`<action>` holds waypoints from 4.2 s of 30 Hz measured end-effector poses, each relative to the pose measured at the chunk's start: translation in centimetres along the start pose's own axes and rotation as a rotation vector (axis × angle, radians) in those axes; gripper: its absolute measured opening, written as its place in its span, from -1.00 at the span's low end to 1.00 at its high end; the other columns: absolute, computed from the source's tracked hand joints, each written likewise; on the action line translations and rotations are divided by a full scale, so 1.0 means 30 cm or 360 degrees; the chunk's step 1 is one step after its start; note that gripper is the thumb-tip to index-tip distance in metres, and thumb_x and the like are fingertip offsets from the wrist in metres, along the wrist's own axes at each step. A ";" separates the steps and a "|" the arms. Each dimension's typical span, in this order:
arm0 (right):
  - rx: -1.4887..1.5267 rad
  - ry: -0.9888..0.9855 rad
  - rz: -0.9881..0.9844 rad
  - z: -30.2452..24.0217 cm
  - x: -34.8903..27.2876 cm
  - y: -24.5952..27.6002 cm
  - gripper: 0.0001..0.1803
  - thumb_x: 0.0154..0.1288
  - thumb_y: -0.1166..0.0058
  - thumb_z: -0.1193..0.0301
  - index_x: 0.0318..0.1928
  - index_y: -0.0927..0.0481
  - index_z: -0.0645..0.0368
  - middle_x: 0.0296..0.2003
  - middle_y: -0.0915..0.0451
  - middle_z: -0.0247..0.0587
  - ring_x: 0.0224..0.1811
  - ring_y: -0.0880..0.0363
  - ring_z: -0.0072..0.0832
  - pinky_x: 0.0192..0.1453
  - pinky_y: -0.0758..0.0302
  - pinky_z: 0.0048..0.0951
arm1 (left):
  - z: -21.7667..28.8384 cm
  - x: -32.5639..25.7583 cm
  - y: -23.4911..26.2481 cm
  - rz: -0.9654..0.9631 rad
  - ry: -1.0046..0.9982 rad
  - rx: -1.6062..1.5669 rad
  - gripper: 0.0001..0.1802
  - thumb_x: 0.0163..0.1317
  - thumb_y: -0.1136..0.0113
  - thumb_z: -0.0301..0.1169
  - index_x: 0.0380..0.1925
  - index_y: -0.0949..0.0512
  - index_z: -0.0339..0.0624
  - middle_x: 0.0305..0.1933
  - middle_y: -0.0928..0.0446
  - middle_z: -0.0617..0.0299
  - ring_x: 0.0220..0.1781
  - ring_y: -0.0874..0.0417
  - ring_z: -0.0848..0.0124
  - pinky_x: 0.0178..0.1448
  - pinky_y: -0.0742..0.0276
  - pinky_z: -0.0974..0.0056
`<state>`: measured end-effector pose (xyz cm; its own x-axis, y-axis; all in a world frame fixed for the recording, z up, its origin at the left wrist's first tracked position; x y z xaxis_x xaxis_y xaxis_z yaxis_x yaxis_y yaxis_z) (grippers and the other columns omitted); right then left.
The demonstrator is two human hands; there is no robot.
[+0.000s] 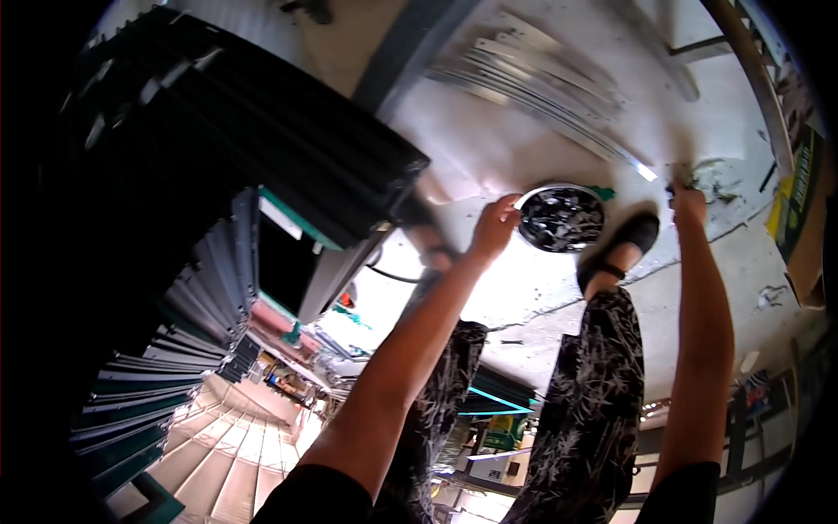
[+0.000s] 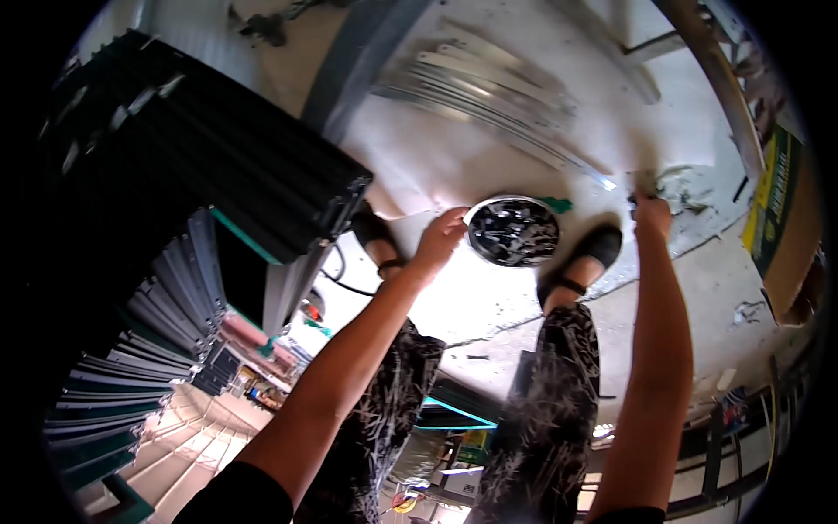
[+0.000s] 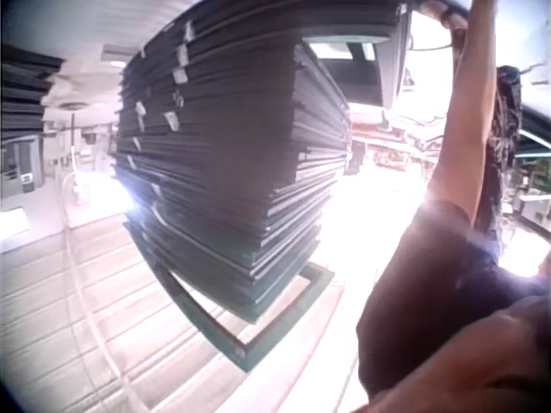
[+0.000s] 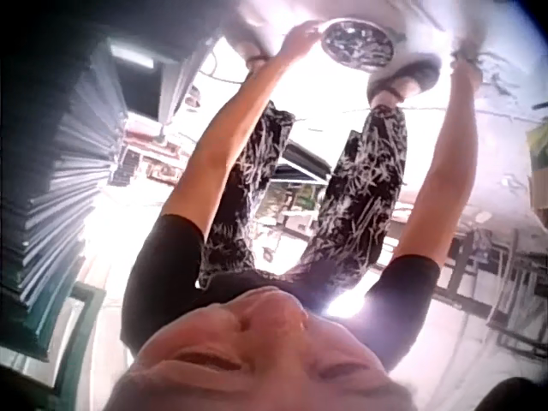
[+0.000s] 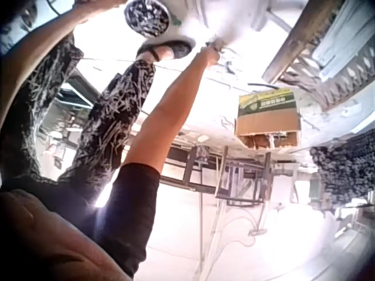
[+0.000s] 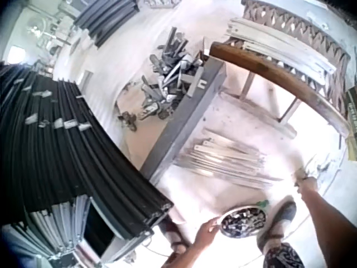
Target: The person picks up metal brackets and slats, stacks window frames, and collects a bowl of screws on a workshop floor.
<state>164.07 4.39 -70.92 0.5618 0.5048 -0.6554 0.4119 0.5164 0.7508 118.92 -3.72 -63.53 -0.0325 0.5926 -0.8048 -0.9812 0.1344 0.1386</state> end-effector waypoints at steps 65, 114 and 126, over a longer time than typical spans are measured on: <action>0.1339 0.2568 0.0322 -0.953 -2.327 1.498 -0.82 -0.11 0.09 0.56 -0.38 -0.42 0.22 -0.31 -0.48 -0.13 -0.24 -0.44 -0.17 -0.02 -0.39 -0.08 | 1.269 -1.332 0.262 -0.0689 0.0035 -0.2859 -0.67 0.35 0.21 -0.19 -0.18 -0.41 -0.20 -0.14 -0.44 0.21 -0.06 -0.45 0.47 0.09 -0.36 0.44; 0.2470 0.0945 -0.0542 -0.935 -1.965 1.348 -0.68 0.21 -0.05 0.49 -0.04 -0.43 0.38 -0.28 -0.57 -0.14 -0.28 -0.55 -0.52 -0.26 -0.47 -0.59 | 1.018 -1.623 0.610 -0.0592 0.0413 -0.2462 -0.55 0.26 0.09 -0.04 -0.59 -0.35 -0.18 -0.49 -0.25 0.23 -0.47 -0.30 0.46 -0.61 -0.20 0.47; 0.2354 0.2218 -0.1474 -1.339 -2.521 1.481 -0.72 0.18 -0.02 0.54 -0.07 -0.45 0.35 -0.31 -0.53 -0.11 -0.32 -0.58 -0.48 -0.33 -0.57 -0.55 | 1.177 -1.719 0.648 -0.0058 -0.0003 -0.1052 -0.47 0.35 0.28 -0.04 -0.67 -0.32 -0.18 -0.62 -0.23 0.22 -0.52 -0.28 0.45 -0.55 -0.23 0.41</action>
<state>111.05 16.94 8.70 -0.4786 0.8701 0.1178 0.6390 0.4371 -0.6329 108.24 -3.61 1.05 0.0026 0.5986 -0.8011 -0.8918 -0.3611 -0.2727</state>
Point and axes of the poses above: each hand's wrist, its own x-axis towards the middle knuckle, its own y-axis out of the back of the hand, z = x × y, the point moved 8 cm from there along x, towards the middle knuckle
